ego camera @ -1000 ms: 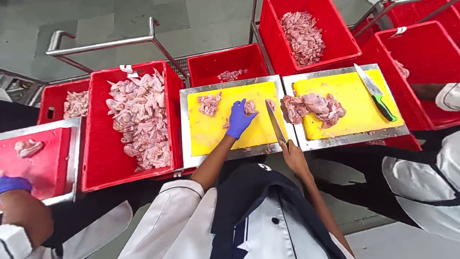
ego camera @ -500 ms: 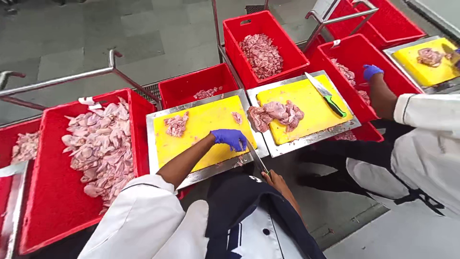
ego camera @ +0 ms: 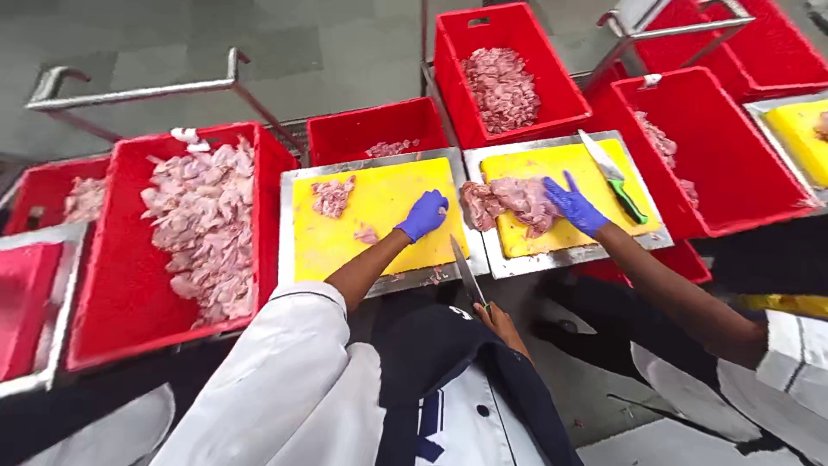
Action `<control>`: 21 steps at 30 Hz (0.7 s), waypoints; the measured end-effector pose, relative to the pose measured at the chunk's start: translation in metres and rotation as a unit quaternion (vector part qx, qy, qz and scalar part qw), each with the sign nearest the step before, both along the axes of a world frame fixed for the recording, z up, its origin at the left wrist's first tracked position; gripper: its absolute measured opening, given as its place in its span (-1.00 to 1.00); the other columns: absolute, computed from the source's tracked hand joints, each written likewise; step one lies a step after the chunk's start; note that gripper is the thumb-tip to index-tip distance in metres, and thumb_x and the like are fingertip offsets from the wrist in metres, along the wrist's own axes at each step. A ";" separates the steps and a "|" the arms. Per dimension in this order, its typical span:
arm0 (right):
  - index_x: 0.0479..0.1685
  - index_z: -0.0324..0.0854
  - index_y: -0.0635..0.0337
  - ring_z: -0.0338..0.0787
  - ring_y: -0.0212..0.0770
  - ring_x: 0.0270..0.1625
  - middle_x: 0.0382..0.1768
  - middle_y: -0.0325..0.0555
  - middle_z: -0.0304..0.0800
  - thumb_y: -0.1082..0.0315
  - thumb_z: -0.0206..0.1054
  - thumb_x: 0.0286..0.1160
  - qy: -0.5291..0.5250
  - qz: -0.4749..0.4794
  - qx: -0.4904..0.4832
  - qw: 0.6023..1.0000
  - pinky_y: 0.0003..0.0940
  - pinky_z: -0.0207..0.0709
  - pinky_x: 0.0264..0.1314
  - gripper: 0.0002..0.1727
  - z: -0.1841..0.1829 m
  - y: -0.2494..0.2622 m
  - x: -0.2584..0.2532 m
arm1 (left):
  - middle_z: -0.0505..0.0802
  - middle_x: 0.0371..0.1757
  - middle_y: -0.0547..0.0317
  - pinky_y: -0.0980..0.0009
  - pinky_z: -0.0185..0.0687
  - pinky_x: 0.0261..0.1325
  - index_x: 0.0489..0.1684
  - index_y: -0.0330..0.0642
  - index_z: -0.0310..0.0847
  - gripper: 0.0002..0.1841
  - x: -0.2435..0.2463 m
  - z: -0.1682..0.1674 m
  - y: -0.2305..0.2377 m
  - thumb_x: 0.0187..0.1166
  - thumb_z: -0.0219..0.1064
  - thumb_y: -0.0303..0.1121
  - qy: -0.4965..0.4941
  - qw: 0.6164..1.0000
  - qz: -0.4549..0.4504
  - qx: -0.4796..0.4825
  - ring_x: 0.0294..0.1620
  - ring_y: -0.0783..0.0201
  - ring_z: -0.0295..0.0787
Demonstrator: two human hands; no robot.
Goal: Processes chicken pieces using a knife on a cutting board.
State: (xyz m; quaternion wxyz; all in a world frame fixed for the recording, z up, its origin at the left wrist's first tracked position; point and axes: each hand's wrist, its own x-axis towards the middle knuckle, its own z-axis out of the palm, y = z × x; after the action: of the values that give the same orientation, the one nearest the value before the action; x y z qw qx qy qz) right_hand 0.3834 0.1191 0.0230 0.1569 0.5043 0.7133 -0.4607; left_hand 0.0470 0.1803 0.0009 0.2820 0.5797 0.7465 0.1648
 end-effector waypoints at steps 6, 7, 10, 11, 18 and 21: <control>0.10 0.62 0.42 0.81 0.23 -0.11 -0.25 0.30 0.77 -0.11 0.06 0.85 -0.025 0.055 0.027 0.998 0.24 0.60 0.06 -0.37 0.012 0.020 -0.011 | 0.81 0.20 -0.20 -0.07 0.55 0.49 0.10 -0.24 0.80 -0.72 -0.019 0.007 -0.083 0.47 0.40 -0.43 -0.080 0.993 0.081 -0.003 0.35 -0.13 0.71; 0.10 0.61 0.42 0.80 0.23 -0.13 -0.27 0.29 0.75 -0.12 0.06 0.85 -0.030 0.060 0.027 0.997 0.24 0.59 0.03 -0.37 0.014 0.024 -0.015 | 0.83 0.17 -0.17 -0.05 0.60 0.43 0.08 -0.24 0.81 -0.72 -0.026 0.011 -0.097 0.43 0.43 -0.43 -0.116 0.985 0.125 0.002 0.29 -0.08 0.74; 0.07 0.60 0.41 0.76 0.21 -0.21 -0.33 0.25 0.71 -0.11 0.04 0.85 -0.029 0.070 0.035 0.996 0.23 0.56 -0.06 -0.38 0.016 0.033 -0.027 | 0.87 0.03 -0.08 0.13 0.79 0.07 0.13 -0.30 0.75 -0.73 -0.047 0.028 -0.139 0.53 0.42 -0.40 -0.299 0.906 0.296 0.055 -0.08 0.14 0.85; 0.05 0.59 0.40 0.75 0.20 -0.23 -0.35 0.24 0.70 -0.12 0.04 0.85 -0.030 0.068 0.038 0.997 0.22 0.56 -0.08 -0.38 0.015 0.034 -0.031 | 0.85 -0.02 -0.06 0.22 0.80 -0.05 0.19 -0.34 0.70 -0.72 -0.054 0.032 -0.152 0.63 0.36 -0.39 -0.361 0.856 0.355 0.101 -0.17 0.19 0.82; 0.11 0.57 0.42 0.76 0.26 -0.18 -0.31 0.30 0.70 -0.10 0.03 0.86 -0.059 0.035 0.067 0.995 0.25 0.55 -0.05 -0.38 0.019 0.017 -0.062 | 0.81 0.00 -0.03 0.28 0.76 -0.04 0.35 -0.31 0.56 -0.58 -0.097 0.026 -0.207 0.92 -0.09 -0.20 -0.443 0.656 0.567 0.230 -0.13 0.20 0.80; 0.19 0.57 0.44 0.80 0.34 -0.10 -0.25 0.37 0.75 -0.12 0.03 0.86 -0.083 0.023 0.094 0.992 0.32 0.57 0.00 -0.35 0.023 0.008 -0.073 | 0.78 0.06 -0.08 0.28 0.76 -0.03 0.34 -0.37 0.57 -0.65 -0.108 0.018 -0.215 0.86 0.08 -0.27 -0.384 0.657 0.602 0.242 -0.12 0.20 0.79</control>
State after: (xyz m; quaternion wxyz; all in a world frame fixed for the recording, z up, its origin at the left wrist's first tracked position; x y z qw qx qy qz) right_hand 0.3109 0.1272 0.0457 0.1780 0.5365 0.7495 -0.3446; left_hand -0.0611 -0.0343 0.0186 0.2320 -0.0630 0.6914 0.6813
